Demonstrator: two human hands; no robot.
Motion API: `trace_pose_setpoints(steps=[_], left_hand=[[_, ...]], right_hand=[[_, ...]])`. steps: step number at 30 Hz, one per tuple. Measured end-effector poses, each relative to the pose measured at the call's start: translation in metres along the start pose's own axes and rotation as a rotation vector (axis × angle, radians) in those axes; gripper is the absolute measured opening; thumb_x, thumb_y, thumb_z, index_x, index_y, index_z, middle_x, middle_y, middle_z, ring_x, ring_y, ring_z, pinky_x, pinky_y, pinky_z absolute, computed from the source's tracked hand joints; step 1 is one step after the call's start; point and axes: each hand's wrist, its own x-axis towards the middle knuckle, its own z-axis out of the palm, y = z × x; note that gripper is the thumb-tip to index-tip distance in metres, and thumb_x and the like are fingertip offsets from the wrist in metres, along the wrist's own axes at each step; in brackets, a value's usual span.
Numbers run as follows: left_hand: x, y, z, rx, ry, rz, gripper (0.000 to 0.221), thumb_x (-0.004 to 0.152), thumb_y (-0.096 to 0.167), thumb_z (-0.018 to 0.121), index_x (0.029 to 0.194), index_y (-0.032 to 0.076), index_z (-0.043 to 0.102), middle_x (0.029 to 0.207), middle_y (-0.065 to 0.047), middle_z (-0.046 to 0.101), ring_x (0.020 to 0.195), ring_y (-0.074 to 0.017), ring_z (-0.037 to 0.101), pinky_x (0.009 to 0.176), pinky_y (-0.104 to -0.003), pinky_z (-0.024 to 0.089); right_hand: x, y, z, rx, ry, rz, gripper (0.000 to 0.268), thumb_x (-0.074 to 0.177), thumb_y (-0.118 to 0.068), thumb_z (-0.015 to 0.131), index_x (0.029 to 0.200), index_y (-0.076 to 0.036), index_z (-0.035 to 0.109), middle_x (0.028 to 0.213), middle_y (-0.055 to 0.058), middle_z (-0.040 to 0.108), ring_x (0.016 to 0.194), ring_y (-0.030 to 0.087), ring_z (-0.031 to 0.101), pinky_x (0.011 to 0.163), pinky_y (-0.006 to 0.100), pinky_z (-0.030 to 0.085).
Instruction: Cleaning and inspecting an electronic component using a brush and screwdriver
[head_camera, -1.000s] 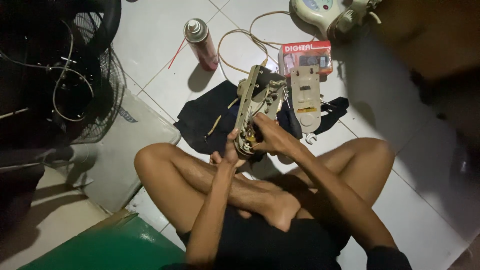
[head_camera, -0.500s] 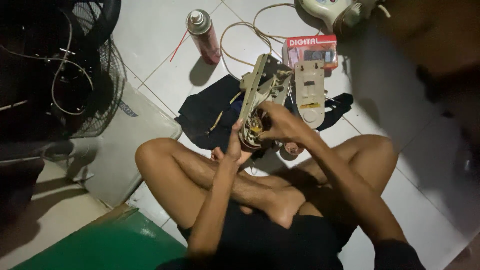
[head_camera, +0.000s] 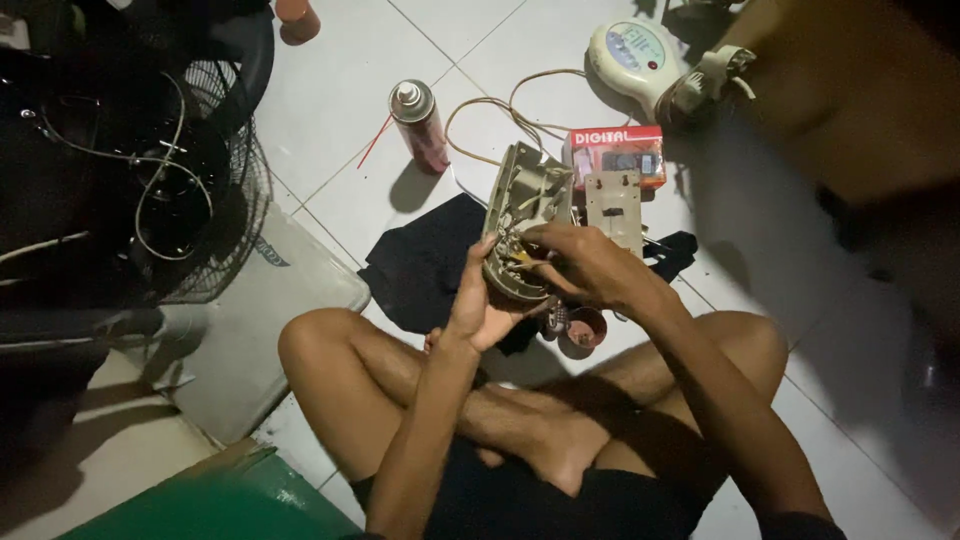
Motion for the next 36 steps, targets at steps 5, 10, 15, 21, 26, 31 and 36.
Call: trace_pose_setpoints(steps=[5, 10, 15, 21, 26, 31, 36], left_hand=[[-0.011, -0.001, 0.005, -0.04, 0.008, 0.015, 0.064, 0.091, 0.056, 0.062, 0.133, 0.008, 0.058, 0.123, -0.018, 0.066, 0.107, -0.0356, 0.068, 0.083, -0.06, 0.061], [-0.01, -0.009, -0.005, -0.081, 0.008, 0.001, 0.064, 0.089, 0.057, 0.063, 0.133, 0.01, 0.058, 0.125, -0.018, 0.065, 0.109, -0.0374, 0.066, 0.085, -0.062, 0.06], [-0.018, -0.009, 0.007, -0.103, 0.01, -0.002, 0.062, 0.09, 0.054, 0.062, 0.131, 0.008, 0.058, 0.12, -0.016, 0.067, 0.106, -0.0334, 0.066, 0.084, -0.056, 0.06], [-0.028, -0.008, 0.008, -0.093, 0.008, -0.032, 0.065, 0.088, 0.059, 0.061, 0.129, 0.009, 0.061, 0.114, -0.019, 0.069, 0.102, -0.0336, 0.068, 0.081, -0.053, 0.062], [-0.025, -0.007, -0.012, -0.11, 0.027, -0.024, 0.071, 0.084, 0.063, 0.061, 0.13, 0.009, 0.061, 0.12, -0.018, 0.069, 0.102, -0.0338, 0.069, 0.075, -0.052, 0.062], [-0.027, -0.004, -0.015, -0.121, 0.057, -0.028, 0.065, 0.083, 0.06, 0.062, 0.124, 0.009, 0.064, 0.113, -0.018, 0.071, 0.093, -0.0353, 0.071, 0.067, -0.051, 0.063], [-0.03, -0.009, -0.014, -0.104, 0.041, -0.008, 0.065, 0.083, 0.06, 0.062, 0.125, 0.01, 0.065, 0.116, -0.018, 0.071, 0.096, -0.0359, 0.07, 0.068, -0.053, 0.063]], right_hand=[[-0.005, -0.009, 0.005, -0.089, -0.121, 0.002, 0.043, 0.094, -0.008, 0.06, 0.135, 0.004, 0.058, 0.136, 0.026, 0.062, 0.122, 0.044, 0.063, 0.104, 0.053, 0.05], [-0.008, -0.003, 0.005, -0.004, -0.159, 0.002, 0.039, 0.097, -0.01, 0.058, 0.134, 0.004, 0.056, 0.136, 0.026, 0.061, 0.123, 0.045, 0.062, 0.105, 0.054, 0.048], [-0.005, -0.003, 0.001, -0.069, -0.203, -0.024, 0.033, 0.095, -0.007, 0.059, 0.125, 0.006, 0.062, 0.127, 0.027, 0.065, 0.117, 0.045, 0.066, 0.102, 0.053, 0.051], [-0.002, 0.002, 0.002, -0.029, -0.194, -0.04, 0.026, 0.096, -0.012, 0.058, 0.114, 0.003, 0.068, 0.114, 0.025, 0.07, 0.109, 0.046, 0.068, 0.094, 0.053, 0.054], [-0.006, -0.008, 0.0, -0.001, -0.139, -0.075, 0.025, 0.094, -0.012, 0.064, 0.115, 0.001, 0.069, 0.12, 0.023, 0.07, 0.108, 0.046, 0.069, 0.09, 0.054, 0.055], [-0.008, -0.019, -0.009, 0.005, -0.114, -0.083, 0.025, 0.092, -0.012, 0.068, 0.112, 0.003, 0.068, 0.118, 0.025, 0.071, 0.108, 0.046, 0.069, 0.089, 0.054, 0.056], [-0.008, -0.02, 0.0, -0.022, -0.075, -0.102, 0.02, 0.095, -0.007, 0.064, 0.112, 0.003, 0.067, 0.115, 0.024, 0.071, 0.107, 0.046, 0.069, 0.088, 0.054, 0.056]])
